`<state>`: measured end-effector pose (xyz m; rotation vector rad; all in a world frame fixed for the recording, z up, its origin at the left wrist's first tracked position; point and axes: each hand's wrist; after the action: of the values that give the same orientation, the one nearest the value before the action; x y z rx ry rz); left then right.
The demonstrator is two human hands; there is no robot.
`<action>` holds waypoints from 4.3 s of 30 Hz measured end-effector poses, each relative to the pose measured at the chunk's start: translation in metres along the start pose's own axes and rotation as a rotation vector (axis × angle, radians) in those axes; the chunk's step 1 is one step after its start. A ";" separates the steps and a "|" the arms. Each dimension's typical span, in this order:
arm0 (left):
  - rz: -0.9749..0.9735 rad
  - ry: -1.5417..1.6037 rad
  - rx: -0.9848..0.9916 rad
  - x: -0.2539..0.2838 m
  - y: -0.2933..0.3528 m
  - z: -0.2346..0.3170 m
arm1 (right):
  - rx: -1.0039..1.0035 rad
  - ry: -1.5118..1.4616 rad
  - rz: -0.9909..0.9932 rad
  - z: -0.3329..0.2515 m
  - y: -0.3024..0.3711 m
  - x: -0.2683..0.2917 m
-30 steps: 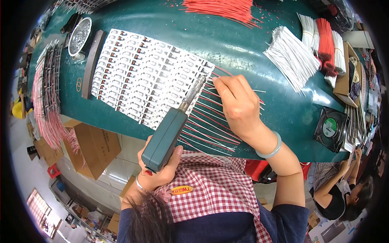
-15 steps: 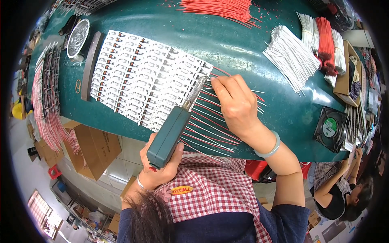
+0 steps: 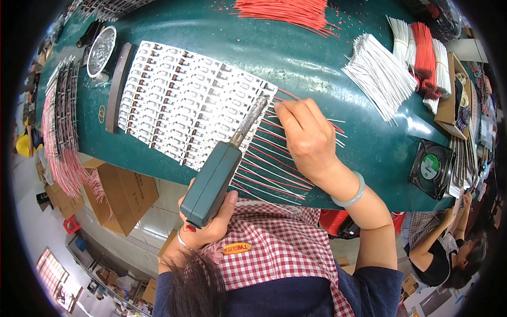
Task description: The person solders wires onto a component board using a soldering gun, moves the finished board to a stack, positions a new board on the table, and inserts wires into the slots before soldering them with the tool.
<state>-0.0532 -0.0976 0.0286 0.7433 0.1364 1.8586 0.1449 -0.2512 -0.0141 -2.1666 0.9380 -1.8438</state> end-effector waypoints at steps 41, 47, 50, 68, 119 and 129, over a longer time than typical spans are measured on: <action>-0.038 0.207 0.123 0.008 -0.008 0.013 | -0.013 0.027 0.028 0.010 -0.003 -0.002; 0.055 0.336 0.112 0.018 -0.013 0.008 | 0.006 -0.030 0.078 0.004 -0.019 0.006; 0.102 0.319 0.068 0.021 -0.018 -0.007 | 0.037 -0.067 0.100 0.002 -0.038 0.002; 0.123 0.220 0.098 0.037 -0.031 -0.008 | 0.090 -0.038 0.011 -0.002 -0.064 -0.041; 0.138 0.295 0.121 0.039 -0.018 -0.011 | -0.042 -0.130 0.023 -0.019 -0.058 -0.040; 0.159 0.227 -0.017 0.038 -0.022 -0.014 | -0.033 -0.109 0.066 -0.018 -0.060 -0.043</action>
<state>-0.0518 -0.0520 0.0242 0.5417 0.2115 2.0907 0.1473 -0.1751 -0.0161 -2.2025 1.0104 -1.6744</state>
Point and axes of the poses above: each hand's wrist, its own y-axis away from the middle knuckle, its own x-axis out of the back of the hand, z = x × y, and after that the axes turned 12 degrees about x, right-handed
